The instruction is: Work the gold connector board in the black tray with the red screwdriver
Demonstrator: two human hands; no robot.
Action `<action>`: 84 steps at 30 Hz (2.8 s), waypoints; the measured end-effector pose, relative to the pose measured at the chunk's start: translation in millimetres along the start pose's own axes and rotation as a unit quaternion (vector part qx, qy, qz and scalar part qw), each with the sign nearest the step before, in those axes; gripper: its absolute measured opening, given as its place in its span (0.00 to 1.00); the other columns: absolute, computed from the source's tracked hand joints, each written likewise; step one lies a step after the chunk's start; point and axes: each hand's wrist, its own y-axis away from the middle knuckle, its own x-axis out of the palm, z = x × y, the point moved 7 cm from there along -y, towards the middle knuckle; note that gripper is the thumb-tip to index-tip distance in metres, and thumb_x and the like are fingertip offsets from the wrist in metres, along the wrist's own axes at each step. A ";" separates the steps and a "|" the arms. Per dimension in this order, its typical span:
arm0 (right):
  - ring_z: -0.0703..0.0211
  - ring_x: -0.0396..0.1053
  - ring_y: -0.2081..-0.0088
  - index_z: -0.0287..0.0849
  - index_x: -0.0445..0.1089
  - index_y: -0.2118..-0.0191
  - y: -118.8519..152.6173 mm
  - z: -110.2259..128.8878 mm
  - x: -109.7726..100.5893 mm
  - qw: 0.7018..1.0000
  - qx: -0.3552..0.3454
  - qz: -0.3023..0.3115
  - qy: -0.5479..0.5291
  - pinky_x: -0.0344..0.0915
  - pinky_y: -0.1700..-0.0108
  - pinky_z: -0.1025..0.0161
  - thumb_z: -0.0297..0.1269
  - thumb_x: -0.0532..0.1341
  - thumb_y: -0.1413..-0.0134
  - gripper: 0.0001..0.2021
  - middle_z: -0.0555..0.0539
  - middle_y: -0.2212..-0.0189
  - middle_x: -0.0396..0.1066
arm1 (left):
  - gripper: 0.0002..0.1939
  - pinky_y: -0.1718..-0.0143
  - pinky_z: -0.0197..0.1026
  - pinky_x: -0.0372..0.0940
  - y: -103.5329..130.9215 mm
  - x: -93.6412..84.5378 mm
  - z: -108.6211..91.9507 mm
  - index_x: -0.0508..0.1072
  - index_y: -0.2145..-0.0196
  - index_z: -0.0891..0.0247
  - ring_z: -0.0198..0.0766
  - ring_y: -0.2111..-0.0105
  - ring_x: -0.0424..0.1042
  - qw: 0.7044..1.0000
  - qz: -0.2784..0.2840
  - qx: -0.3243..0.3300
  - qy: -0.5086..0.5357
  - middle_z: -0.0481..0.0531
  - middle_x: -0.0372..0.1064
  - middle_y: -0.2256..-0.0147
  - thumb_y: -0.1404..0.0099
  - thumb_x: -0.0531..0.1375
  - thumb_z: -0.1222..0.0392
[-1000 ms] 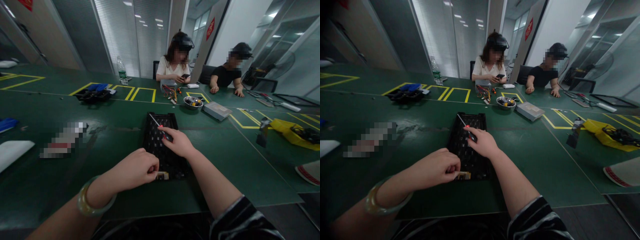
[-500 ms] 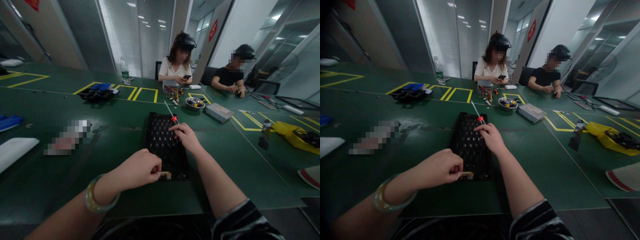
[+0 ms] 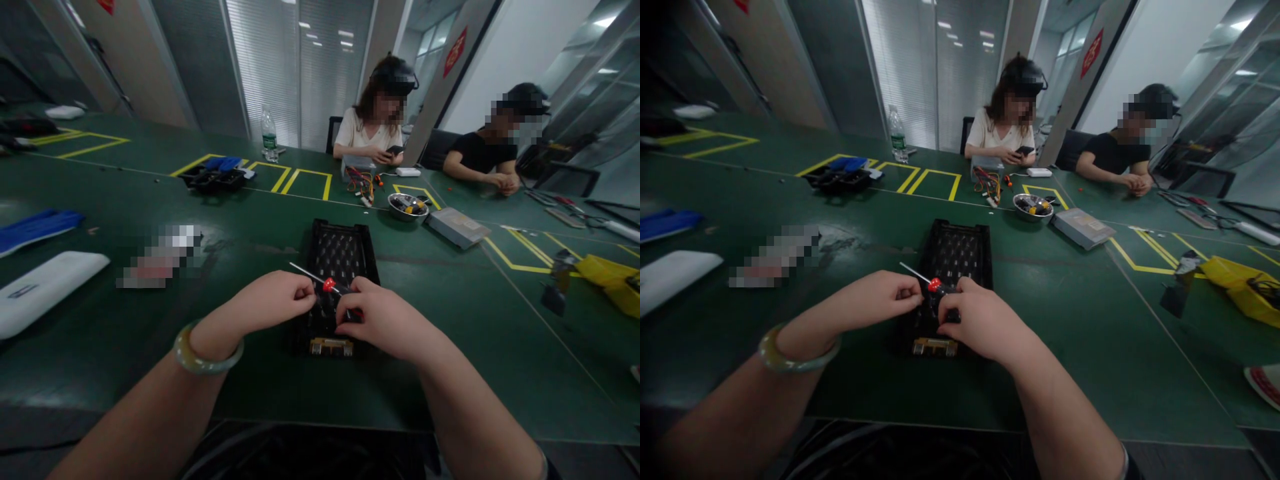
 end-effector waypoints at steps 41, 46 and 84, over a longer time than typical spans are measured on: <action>0.66 0.70 0.69 0.52 0.70 0.48 -8.7 -49.7 -40.0 0.823 -0.068 -0.446 -0.345 0.69 0.68 0.63 0.39 0.69 0.48 0.20 0.51 0.54 0.72 | 0.06 0.53 0.48 0.50 -13.9 27.3 -3.9 0.81 0.63 0.55 0.44 0.55 0.70 0.982 -0.034 0.085 -0.163 0.49 0.77 0.59 0.32 0.62 0.57; 0.68 0.65 0.75 0.49 0.74 0.48 6.2 -47.2 -44.5 0.810 -0.062 -0.503 -0.295 0.64 0.73 0.65 0.44 0.69 0.48 0.20 0.51 0.63 0.75 | 0.06 0.50 0.49 0.49 -14.5 29.9 -3.8 0.80 0.62 0.55 0.44 0.54 0.71 0.988 -0.013 0.085 -0.130 0.47 0.78 0.59 0.32 0.61 0.61; 0.62 0.70 0.69 0.40 0.76 0.62 2.5 -57.2 -36.2 0.798 -0.044 -0.474 -0.369 0.67 0.64 0.65 0.48 0.63 0.41 0.15 0.49 0.69 0.76 | 0.13 0.45 0.50 0.52 12.8 28.1 -8.7 0.80 0.62 0.49 0.49 0.46 0.62 0.989 0.143 -0.036 0.005 0.45 0.75 0.61 0.45 0.64 0.61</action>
